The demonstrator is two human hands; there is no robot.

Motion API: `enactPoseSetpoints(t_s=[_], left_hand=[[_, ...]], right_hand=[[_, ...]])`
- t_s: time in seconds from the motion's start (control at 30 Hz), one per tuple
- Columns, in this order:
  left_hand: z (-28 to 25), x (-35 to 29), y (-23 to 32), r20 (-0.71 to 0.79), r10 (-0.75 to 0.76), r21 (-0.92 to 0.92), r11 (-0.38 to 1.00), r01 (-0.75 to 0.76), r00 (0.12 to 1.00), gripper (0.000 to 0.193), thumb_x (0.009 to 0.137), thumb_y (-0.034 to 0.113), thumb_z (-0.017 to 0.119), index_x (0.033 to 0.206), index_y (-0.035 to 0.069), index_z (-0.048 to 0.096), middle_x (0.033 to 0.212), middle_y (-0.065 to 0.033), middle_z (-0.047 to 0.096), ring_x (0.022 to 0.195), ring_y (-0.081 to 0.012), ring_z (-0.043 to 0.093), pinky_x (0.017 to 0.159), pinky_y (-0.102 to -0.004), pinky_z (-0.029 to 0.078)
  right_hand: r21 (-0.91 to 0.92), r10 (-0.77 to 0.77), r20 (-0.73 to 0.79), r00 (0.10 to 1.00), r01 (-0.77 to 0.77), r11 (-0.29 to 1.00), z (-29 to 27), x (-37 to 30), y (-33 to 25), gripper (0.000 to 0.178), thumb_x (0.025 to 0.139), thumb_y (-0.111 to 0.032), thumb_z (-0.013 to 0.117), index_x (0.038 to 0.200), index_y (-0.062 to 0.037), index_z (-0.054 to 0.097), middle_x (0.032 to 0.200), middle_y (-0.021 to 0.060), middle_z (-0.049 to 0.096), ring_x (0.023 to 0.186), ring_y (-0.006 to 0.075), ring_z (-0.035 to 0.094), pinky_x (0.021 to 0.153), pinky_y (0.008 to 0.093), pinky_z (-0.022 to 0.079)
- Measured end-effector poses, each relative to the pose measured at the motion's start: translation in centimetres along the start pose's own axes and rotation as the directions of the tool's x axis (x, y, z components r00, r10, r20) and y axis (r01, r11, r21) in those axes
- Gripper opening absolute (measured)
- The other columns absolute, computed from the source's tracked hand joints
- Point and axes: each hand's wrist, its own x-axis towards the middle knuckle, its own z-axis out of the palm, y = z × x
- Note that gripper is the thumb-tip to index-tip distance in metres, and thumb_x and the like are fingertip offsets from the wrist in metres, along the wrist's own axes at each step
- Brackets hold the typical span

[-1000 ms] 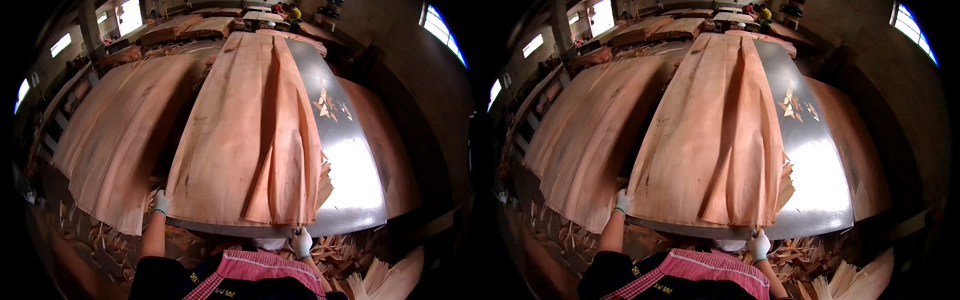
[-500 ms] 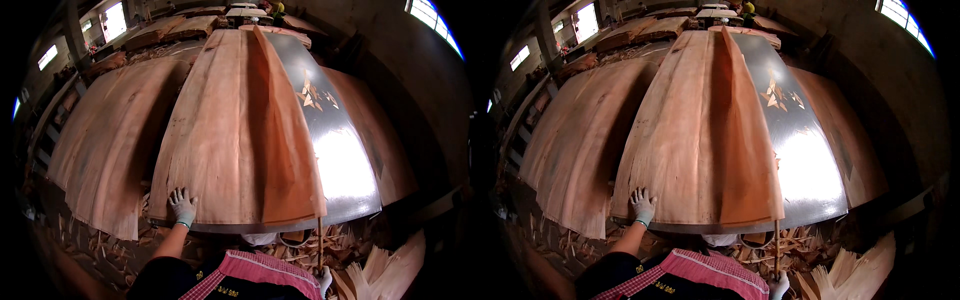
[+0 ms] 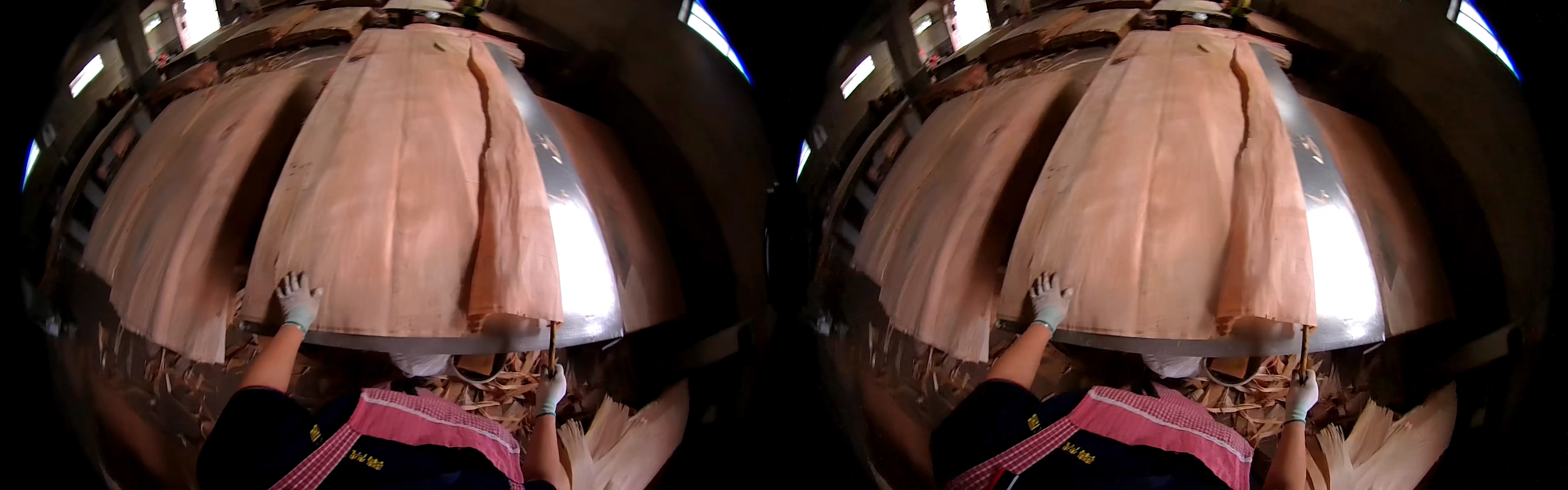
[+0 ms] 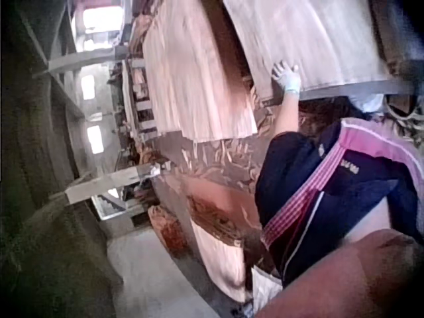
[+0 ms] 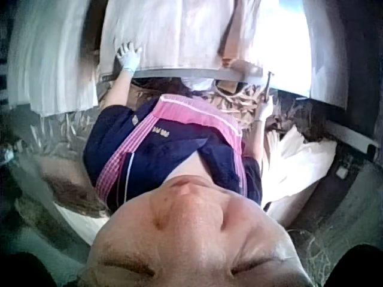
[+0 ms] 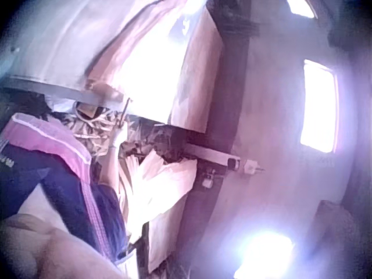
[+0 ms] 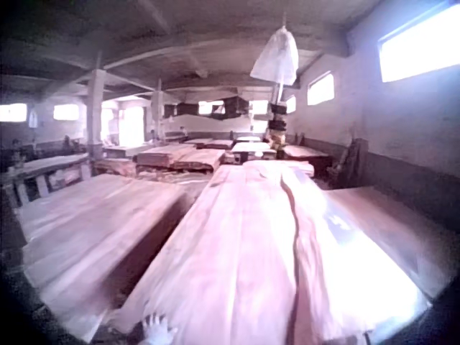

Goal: The person patches imperfections in large wood veneer sheets by cutting out damaged sections with a small knife, applying adhesive tape, and fitting new pieces of veneer into the cutouts.

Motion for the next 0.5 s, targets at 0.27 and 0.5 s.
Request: enactPoseSetpoints(t_s=[0.27,0.5], left_hand=[[0.0,-1.3,0.0,0.090,-0.039,0.006,0.999,0.039,0.995,0.069,0.094,0.051,0.046,0.148,0.012,0.029,0.157,-0.0176,0.021,0.145,-0.0354,0.018,0.114,-0.0545,0.018],[-1.4,0.2,1.3,0.170,-0.049,0.095,0.995,0.033,0.984,0.065,0.094,0.044,0.049,0.144,0.007,0.033,0.152,-0.0235,0.027,0.141,-0.0383,0.026,0.113,-0.0542,0.023]], right_hand=[[-0.119,0.186,0.012,0.983,-0.183,0.976,-8.6,-3.7,16.6,0.009,0.081,0.000,0.059,0.088,-0.0056,0.056,0.078,0.0097,0.057,0.067,0.0231,0.056,0.062,0.0339,0.047],[-0.457,-0.006,-0.034,0.999,-0.010,0.889,-16.0,-2.6,25.0,0.018,0.080,-0.017,0.069,0.093,-0.0089,0.059,0.081,0.0206,0.060,0.076,0.0422,0.058,0.067,0.0491,0.048]])
